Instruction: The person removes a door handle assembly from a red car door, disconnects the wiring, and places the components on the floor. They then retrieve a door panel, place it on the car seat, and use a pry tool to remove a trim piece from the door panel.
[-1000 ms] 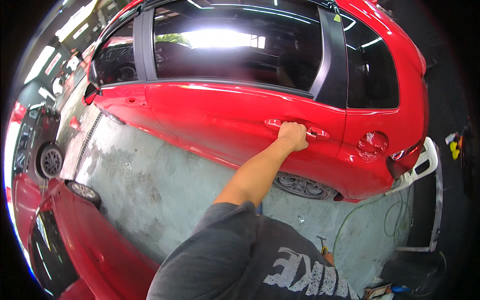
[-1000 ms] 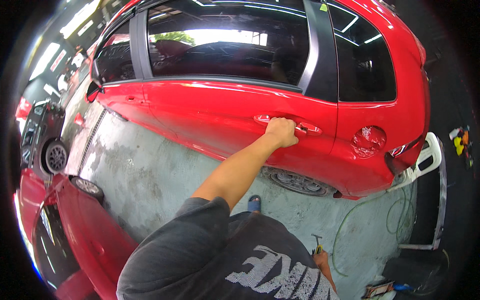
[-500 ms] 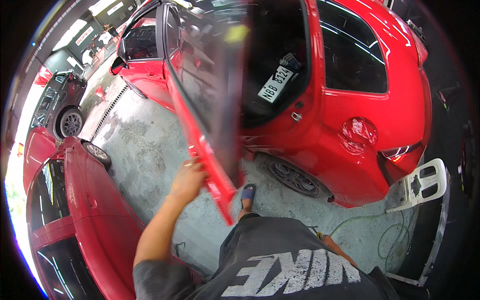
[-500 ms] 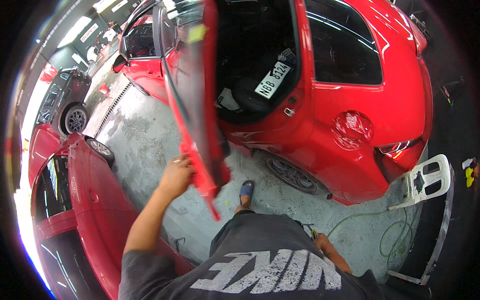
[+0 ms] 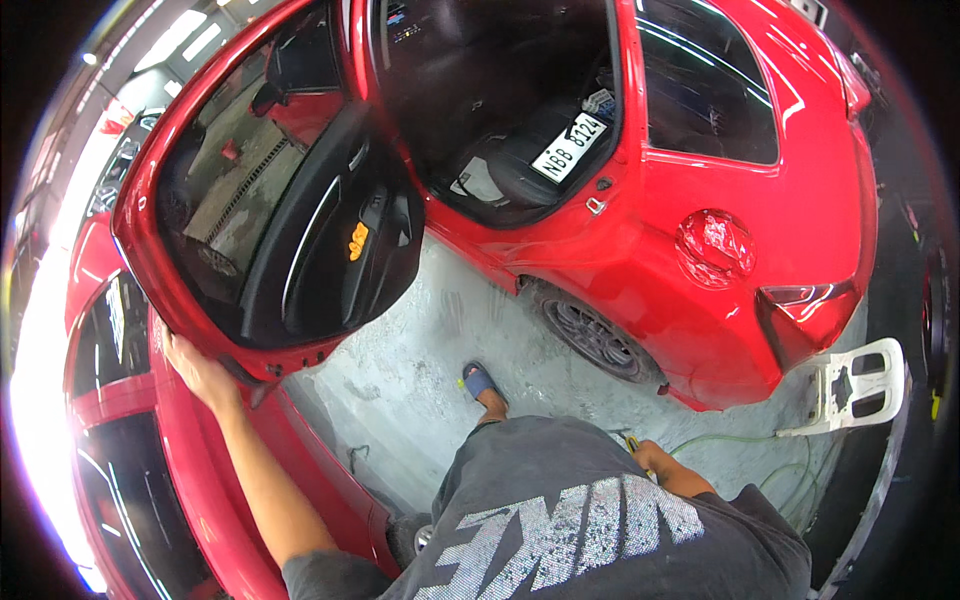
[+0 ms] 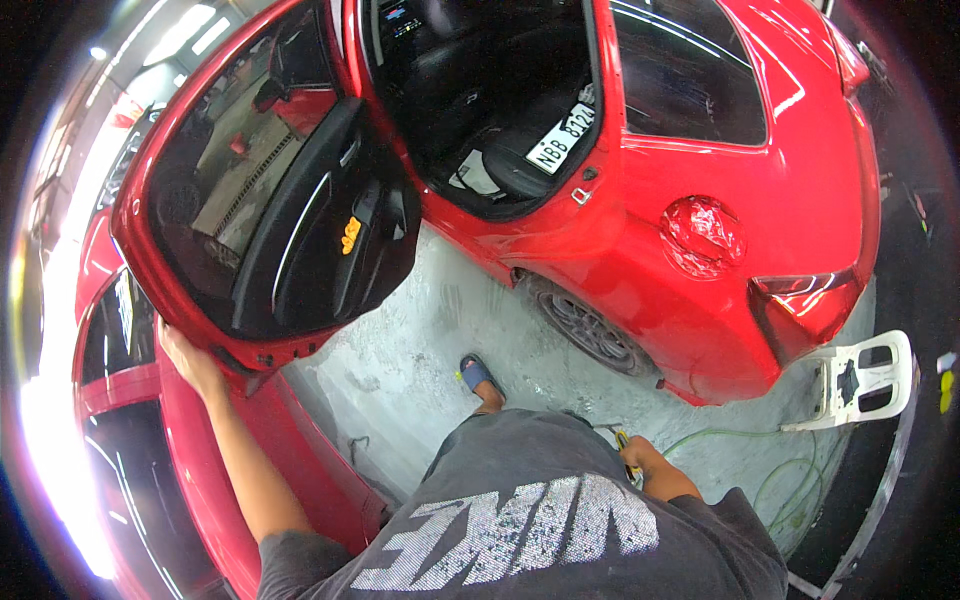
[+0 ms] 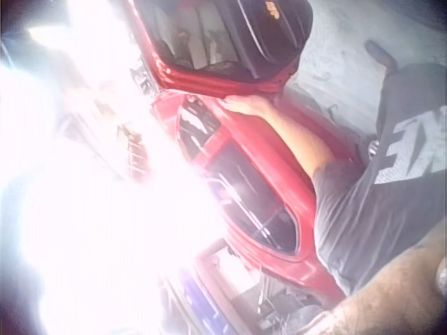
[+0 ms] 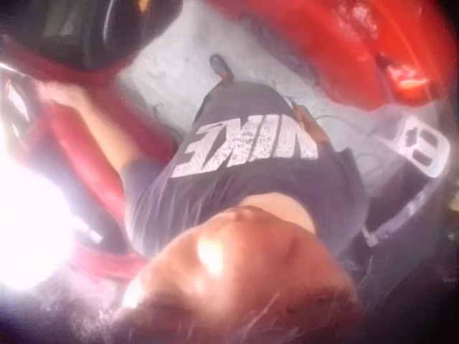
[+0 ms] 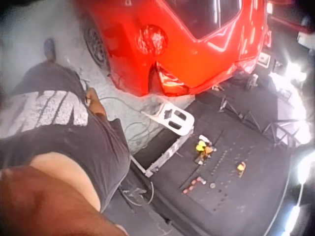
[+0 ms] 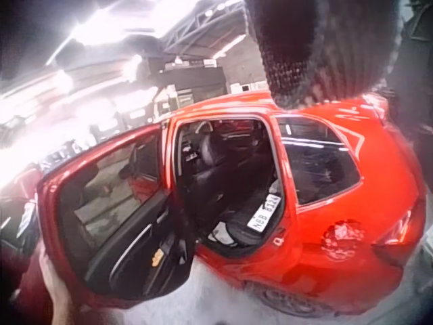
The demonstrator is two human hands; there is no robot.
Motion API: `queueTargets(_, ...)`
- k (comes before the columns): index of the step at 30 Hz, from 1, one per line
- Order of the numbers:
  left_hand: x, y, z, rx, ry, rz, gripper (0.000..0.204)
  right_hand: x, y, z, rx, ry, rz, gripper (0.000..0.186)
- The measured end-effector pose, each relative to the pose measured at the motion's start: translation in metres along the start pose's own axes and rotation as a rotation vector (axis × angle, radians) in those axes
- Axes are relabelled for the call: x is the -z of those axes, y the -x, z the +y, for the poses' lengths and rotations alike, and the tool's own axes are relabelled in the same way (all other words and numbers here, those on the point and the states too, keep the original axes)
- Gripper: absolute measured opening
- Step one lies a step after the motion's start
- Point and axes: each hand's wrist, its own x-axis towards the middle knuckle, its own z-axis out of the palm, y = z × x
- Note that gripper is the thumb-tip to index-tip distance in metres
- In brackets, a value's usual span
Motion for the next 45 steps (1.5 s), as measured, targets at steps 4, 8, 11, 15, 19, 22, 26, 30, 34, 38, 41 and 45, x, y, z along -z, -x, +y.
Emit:
queueTargets(4, -0.043, -0.041, -0.017, 0.067, -0.498, 0.378, 0.071, 0.061, 0.0, -0.085, 0.056, -0.172, 0.097, 0.039)
queueTargets(8, -0.071, -0.062, -0.056, -0.06, -0.723, 0.775, 0.06, 0.12, 0.013, -0.151, 0.111, -0.337, 0.056, 0.027)
queueTargets(11, -0.077, -0.081, -0.095, -0.112, -0.793, 0.841, 0.056, 0.132, 0.014, -0.179, 0.101, -0.468, 0.019, 0.023)
queueTargets(15, -0.074, -0.114, -0.171, -0.15, -0.786, 0.785, 0.053, 0.155, -0.008, -0.205, 0.147, -0.248, 0.047, 0.03)
queueTargets(19, -0.067, -0.147, -0.21, -0.375, -0.916, 0.758, 0.036, 0.191, -0.018, -0.251, 0.141, -0.121, 0.021, 0.03)
queueTargets(22, -0.067, -0.173, -0.251, -0.362, -0.817, 0.799, 0.044, 0.218, -0.041, -0.281, 0.122, -0.086, -0.05, 0.033)
queueTargets(26, -0.081, -0.198, -0.279, -0.188, -0.491, 0.73, 0.074, 0.249, -0.066, -0.337, 0.143, 0.031, 0.06, 0.035)
queueTargets(30, -0.077, -0.223, -0.32, -0.251, -0.62, 0.719, 0.057, 0.282, -0.084, -0.404, 0.138, 0.039, 0.21, 0.034)
queueTargets(34, -0.065, -0.254, -0.378, -0.572, -0.781, 0.752, 0.046, 0.315, -0.113, -0.461, 0.157, 0.065, 0.195, 0.035)
queueTargets(38, -0.091, -0.246, -0.36, -0.306, -0.624, 0.667, 0.062, 0.355, -0.123, -0.498, 0.25, 0.057, 0.187, 0.047)
queueTargets(41, -0.079, -0.246, -0.349, -0.204, -0.626, 0.663, 0.067, 0.388, -0.128, -0.553, 0.332, 0.047, 0.227, 0.051)
queueTargets(45, -0.087, -0.244, -0.341, -0.042, -0.374, 0.682, 0.071, 0.422, -0.14, -0.598, 0.449, 0.054, 0.248, 0.042)
